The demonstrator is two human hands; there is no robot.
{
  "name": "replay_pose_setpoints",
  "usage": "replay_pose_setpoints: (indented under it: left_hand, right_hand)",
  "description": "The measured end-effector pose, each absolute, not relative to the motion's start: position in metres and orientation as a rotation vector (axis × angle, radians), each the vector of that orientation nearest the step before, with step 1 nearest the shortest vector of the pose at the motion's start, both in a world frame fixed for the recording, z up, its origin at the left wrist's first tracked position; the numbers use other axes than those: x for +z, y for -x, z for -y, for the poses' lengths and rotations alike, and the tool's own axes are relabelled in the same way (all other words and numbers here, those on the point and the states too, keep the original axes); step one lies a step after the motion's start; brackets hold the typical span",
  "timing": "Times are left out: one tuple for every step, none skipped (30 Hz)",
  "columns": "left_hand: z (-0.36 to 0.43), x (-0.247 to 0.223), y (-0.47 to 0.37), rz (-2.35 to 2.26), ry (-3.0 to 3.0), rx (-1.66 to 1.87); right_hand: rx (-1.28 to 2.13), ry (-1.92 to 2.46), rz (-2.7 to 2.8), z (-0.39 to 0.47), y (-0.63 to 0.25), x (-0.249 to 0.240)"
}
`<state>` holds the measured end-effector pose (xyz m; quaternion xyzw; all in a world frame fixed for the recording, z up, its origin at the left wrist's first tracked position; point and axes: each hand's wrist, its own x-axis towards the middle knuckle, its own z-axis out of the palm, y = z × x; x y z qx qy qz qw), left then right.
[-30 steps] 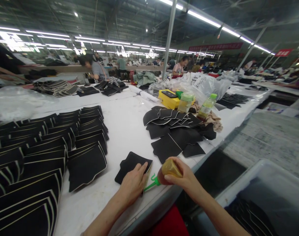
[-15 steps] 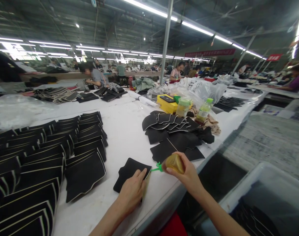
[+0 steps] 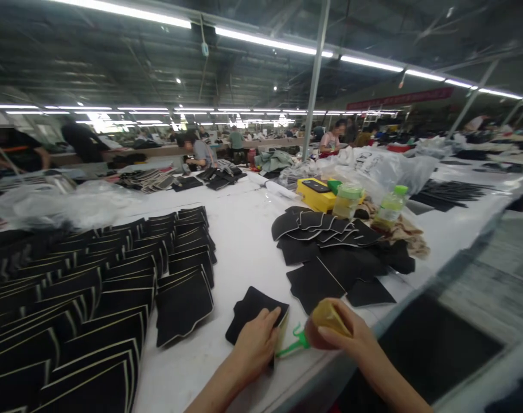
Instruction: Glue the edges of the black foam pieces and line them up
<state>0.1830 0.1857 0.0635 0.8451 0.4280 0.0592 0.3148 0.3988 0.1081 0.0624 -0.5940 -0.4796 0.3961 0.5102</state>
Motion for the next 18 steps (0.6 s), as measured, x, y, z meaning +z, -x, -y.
replay_pose_setpoints:
  left_hand:
    - [-0.186,0.064,-0.183,-1.119,-2.217,0.174]
    - [-0.187,0.064,-0.182,-1.113,-2.211,0.185]
    - [-0.187,0.063,-0.182,-1.111,-2.208,0.190]
    - [-0.187,0.063,-0.182,-1.112,-2.211,0.190]
    - [-0.188,0.062,-0.182,-1.119,-2.215,0.186]
    - [-0.188,0.061,-0.183,-1.129,-2.221,0.184]
    - [-0.188,0.059,-0.183,-1.139,-2.226,0.182]
    - [-0.187,0.058,-0.183,-1.145,-2.231,0.178]
    - [-0.187,0.057,-0.183,-1.145,-2.234,0.175]
    - [-0.187,0.057,-0.183,-1.141,-2.238,0.172]
    - [-0.187,0.056,-0.183,-1.135,-2.242,0.170]
    - [-0.187,0.057,-0.183,-1.129,-2.247,0.165]
    - [-0.187,0.057,-0.183,-1.129,-2.251,0.163]
    - [-0.186,0.058,-0.183,-1.133,-2.251,0.167]
    - [-0.186,0.059,-0.183,-1.140,-2.246,0.174]
    - [-0.186,0.060,-0.183,-1.147,-2.237,0.184]
    - [-0.186,0.061,-0.183,-1.152,-2.224,0.199]
    - [-0.186,0.062,-0.183,-1.154,-2.210,0.214]
  right_hand:
    - [0.991,1.426,1.131,-0.106,-0.397,0.060]
    - [1.014,1.427,1.103,-0.103,-0.394,0.058]
    - [1.025,1.428,1.078,-0.101,-0.392,0.057]
    - [1.028,1.428,1.061,-0.099,-0.390,0.057]
    - [1.019,1.428,1.050,-0.097,-0.389,0.058]
    - [1.001,1.428,1.047,-0.096,-0.387,0.059]
    - [0.980,1.430,1.051,-0.096,-0.387,0.060]
    - [0.957,1.431,1.059,-0.096,-0.386,0.060]
    - [0.941,1.432,1.067,-0.096,-0.386,0.061]
    - [0.936,1.433,1.072,-0.096,-0.386,0.061]
    - [0.944,1.432,1.076,-0.096,-0.386,0.061]
    - [0.959,1.424,1.078,-0.096,-0.386,0.062]
    - [0.977,1.413,1.076,-0.095,-0.385,0.062]
    - [0.994,1.398,1.069,-0.095,-0.385,0.063]
    - [1.020,1.380,1.055,-0.094,-0.385,0.064]
    - [1.058,1.359,1.025,-0.094,-0.385,0.066]
    - [1.117,1.335,0.977,-0.093,-0.385,0.067]
    - [1.194,1.309,0.915,-0.093,-0.387,0.069]
